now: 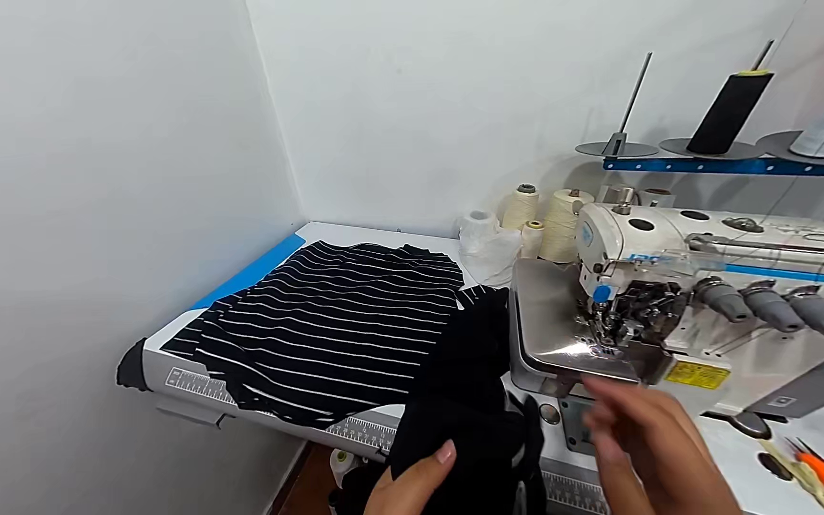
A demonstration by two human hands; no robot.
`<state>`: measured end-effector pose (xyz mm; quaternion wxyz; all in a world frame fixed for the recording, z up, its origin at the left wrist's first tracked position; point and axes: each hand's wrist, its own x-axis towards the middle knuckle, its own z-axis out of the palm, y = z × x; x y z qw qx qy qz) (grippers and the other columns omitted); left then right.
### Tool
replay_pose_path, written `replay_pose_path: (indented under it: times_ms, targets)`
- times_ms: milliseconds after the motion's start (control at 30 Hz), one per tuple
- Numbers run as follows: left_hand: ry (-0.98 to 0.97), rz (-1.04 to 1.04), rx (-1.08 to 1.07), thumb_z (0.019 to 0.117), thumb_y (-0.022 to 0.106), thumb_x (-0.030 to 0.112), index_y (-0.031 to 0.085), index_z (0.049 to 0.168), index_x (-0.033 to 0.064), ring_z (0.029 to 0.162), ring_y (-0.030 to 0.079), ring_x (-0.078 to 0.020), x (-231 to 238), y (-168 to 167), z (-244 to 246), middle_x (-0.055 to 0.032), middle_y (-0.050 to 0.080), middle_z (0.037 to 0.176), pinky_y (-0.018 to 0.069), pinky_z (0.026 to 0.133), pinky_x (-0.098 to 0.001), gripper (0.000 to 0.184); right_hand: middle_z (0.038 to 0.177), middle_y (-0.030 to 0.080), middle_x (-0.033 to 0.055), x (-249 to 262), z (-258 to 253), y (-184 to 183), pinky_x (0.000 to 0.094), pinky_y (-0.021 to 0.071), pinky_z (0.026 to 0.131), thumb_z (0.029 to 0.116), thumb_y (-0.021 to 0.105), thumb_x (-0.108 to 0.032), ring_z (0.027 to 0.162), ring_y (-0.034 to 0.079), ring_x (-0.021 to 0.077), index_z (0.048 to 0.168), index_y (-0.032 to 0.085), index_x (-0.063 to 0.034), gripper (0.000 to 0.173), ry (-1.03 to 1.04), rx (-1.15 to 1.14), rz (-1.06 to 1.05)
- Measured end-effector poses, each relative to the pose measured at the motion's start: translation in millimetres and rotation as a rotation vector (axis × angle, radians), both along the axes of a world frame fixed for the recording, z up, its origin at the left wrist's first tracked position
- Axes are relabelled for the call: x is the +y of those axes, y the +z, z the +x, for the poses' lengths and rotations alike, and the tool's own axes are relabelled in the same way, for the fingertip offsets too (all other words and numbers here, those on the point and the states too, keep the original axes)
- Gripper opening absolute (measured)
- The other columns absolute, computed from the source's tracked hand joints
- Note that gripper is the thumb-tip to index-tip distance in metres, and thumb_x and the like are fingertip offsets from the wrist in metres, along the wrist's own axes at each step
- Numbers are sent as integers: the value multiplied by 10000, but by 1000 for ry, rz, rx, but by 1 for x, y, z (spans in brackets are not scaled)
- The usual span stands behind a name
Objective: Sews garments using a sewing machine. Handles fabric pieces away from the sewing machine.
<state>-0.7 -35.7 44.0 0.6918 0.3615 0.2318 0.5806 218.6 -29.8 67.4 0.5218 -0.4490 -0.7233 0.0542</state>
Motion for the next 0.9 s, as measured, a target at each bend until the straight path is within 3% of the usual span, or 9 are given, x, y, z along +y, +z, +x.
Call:
replay_pose_path:
  times_ms: [100,167,333,433,500,567,667,800,900]
  targets:
    - [-57,10,-102,1047,484,120,763,1079,131,995,742,-107,-7,-3,9,-38,788,1031,589,942,-327,281,1106,636,272,-32,-15,-5,314,554,828,954,713,-413,980,644,219,1319,542,152,694,117,32,-170]
    - [-148,12,-184,1035,542,176,778,1094,138,1021,735,-119,-8,-7,15,-49,783,1055,582,954,-342,246,1174,631,301,-37,-24,-15,317,510,969,880,789,-431,1092,623,237,1319,542,175,788,105,69,-252]
    - [-211,27,-173,1028,573,187,788,1100,150,1004,743,-115,-5,-7,15,-48,786,1047,591,941,-326,229,1101,723,125,-30,-18,-31,210,530,957,1026,584,-110,1037,662,19,1206,667,122,306,189,343,-270]
    - [-114,-4,68,1023,489,67,749,1060,141,934,753,-110,3,3,-2,-37,791,987,612,882,-319,273,1035,754,-25,-24,-2,-25,213,576,891,1025,540,-23,956,686,-30,1131,719,25,213,233,447,-377]
    - [-46,66,324,973,563,40,728,1053,135,896,747,-92,21,6,-25,-4,786,965,622,841,-306,207,921,744,-71,-19,9,-16,200,586,791,978,616,-16,840,681,-32,1019,756,-27,147,240,448,-403]
    - [118,196,655,925,703,157,740,1009,136,841,739,-67,45,10,-51,35,774,912,628,788,-283,94,796,722,-87,-12,18,-5,200,596,670,958,658,-40,704,678,-10,935,758,-60,105,249,430,-413]
    - [351,280,1023,897,696,226,745,922,154,763,710,-34,66,23,-68,61,743,814,605,713,-267,90,772,728,-82,2,23,11,224,609,667,987,646,-102,687,697,29,945,748,-100,110,299,416,-459]
    - [209,187,678,984,585,96,687,1060,98,826,724,-56,53,38,-40,27,753,895,614,780,-256,127,900,723,-5,2,4,11,252,612,732,1010,630,-183,804,709,59,1053,690,-32,168,299,239,-520]
    - [44,42,340,1031,509,106,684,1052,116,825,743,-78,40,47,-21,-15,772,889,626,782,-266,176,1080,735,172,-14,-16,-3,390,615,852,958,701,-369,961,741,218,1261,631,90,554,383,116,-644]
